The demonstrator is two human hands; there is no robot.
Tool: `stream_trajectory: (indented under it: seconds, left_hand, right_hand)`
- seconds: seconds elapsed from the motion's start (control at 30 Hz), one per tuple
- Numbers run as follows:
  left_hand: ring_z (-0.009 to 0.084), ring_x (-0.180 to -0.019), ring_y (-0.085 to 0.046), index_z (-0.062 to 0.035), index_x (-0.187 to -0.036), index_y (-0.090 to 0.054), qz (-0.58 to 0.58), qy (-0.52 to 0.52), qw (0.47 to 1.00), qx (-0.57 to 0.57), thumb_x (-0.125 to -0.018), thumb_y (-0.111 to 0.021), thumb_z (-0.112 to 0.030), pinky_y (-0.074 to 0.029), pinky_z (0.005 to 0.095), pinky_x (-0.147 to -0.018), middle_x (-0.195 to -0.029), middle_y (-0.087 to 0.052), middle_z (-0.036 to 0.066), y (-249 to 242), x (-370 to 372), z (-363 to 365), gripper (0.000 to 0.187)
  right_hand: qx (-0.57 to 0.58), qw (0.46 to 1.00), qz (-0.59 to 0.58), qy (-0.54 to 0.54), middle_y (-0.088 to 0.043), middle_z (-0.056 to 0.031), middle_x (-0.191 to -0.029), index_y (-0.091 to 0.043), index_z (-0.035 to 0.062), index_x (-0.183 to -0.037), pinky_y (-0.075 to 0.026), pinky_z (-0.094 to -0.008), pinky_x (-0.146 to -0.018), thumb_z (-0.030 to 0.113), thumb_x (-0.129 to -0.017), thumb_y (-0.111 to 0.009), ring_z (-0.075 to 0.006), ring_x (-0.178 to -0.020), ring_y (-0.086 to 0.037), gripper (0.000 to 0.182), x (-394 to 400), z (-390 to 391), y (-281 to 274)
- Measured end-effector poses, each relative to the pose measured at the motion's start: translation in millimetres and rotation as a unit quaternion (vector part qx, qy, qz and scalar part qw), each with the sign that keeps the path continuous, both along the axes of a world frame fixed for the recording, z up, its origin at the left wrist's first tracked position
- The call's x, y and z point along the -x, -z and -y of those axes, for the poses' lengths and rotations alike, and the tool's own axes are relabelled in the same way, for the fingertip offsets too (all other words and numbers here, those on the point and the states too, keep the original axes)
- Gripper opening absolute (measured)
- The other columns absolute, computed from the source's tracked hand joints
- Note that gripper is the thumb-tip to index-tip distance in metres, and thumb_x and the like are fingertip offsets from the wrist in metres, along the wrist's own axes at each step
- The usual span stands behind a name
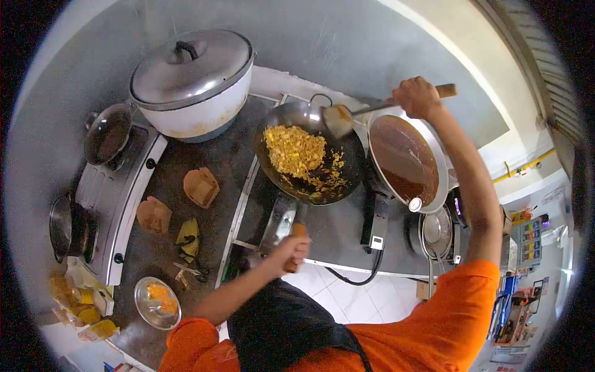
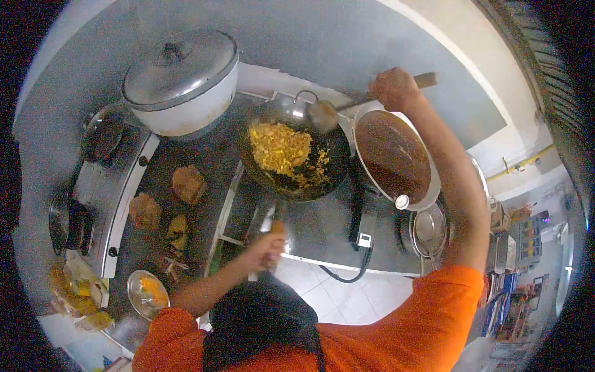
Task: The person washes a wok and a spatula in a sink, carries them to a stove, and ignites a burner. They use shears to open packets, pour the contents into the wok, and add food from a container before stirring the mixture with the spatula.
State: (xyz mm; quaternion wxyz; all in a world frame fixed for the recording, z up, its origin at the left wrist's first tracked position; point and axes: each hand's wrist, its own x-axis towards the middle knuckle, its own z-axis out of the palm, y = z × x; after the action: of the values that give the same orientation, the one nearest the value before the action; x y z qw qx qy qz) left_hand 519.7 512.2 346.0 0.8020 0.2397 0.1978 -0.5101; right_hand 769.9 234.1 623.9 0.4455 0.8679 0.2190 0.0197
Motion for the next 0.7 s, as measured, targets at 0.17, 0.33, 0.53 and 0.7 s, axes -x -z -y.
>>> stream_trajectory:
  seconds: [0.17,0.33,0.53,0.7]
  left_hand:
    - [0.0067,-0.041,-0.038,-0.0158,-0.077,-0.041,-0.012,-0.112,0.992,0.059,-0.083,-0.059,-0.011,-0.034,0.0253,-0.037,-0.055,-0.038,-0.006,35,19,84,0.020]
    - [0.0102,-0.041,-0.039,-0.0124,-0.077,-0.041,0.003,-0.150,0.988,-0.019,-0.079,-0.057,-0.010,-0.036,0.0293,-0.039,-0.055,-0.037,-0.003,58,12,115,0.017]
    - [0.0113,-0.043,-0.039,-0.0136,-0.069,-0.043,0.076,-0.173,0.981,-0.047,-0.080,-0.059,-0.016,-0.035,0.0310,-0.039,-0.055,-0.037,-0.002,61,11,125,0.020]
    - [0.0118,-0.042,-0.040,-0.0128,-0.071,-0.045,0.083,-0.144,0.985,-0.046,-0.080,-0.061,-0.016,-0.035,0.0309,-0.039,-0.054,-0.040,-0.002,68,5,105,0.019]
  right_hand:
    - [-0.037,0.968,-0.178,0.175,-0.067,-0.0095,-0.086,-0.066,0.0117,-0.091,-0.053,-0.0421,-0.071,0.021,-0.070,-0.067,-0.0290,-0.085,-0.065,0.023,16,-54,31]
    - [-0.035,0.962,-0.252,0.096,-0.066,-0.0110,-0.079,-0.066,0.0097,-0.087,-0.050,-0.0399,-0.058,0.024,-0.072,-0.063,-0.0237,-0.071,-0.063,0.021,-5,-47,20]
    - [-0.070,0.846,-0.381,0.366,-0.054,-0.0041,-0.052,-0.058,0.0050,-0.055,-0.043,-0.0355,-0.043,0.033,-0.076,-0.062,-0.0178,-0.046,-0.052,0.035,11,-81,9]
    - [0.008,0.818,-0.413,0.401,-0.049,-0.0007,-0.052,-0.059,0.0065,-0.063,-0.036,-0.0304,-0.037,0.035,-0.079,-0.062,-0.0144,-0.041,-0.044,0.033,16,-110,-14]
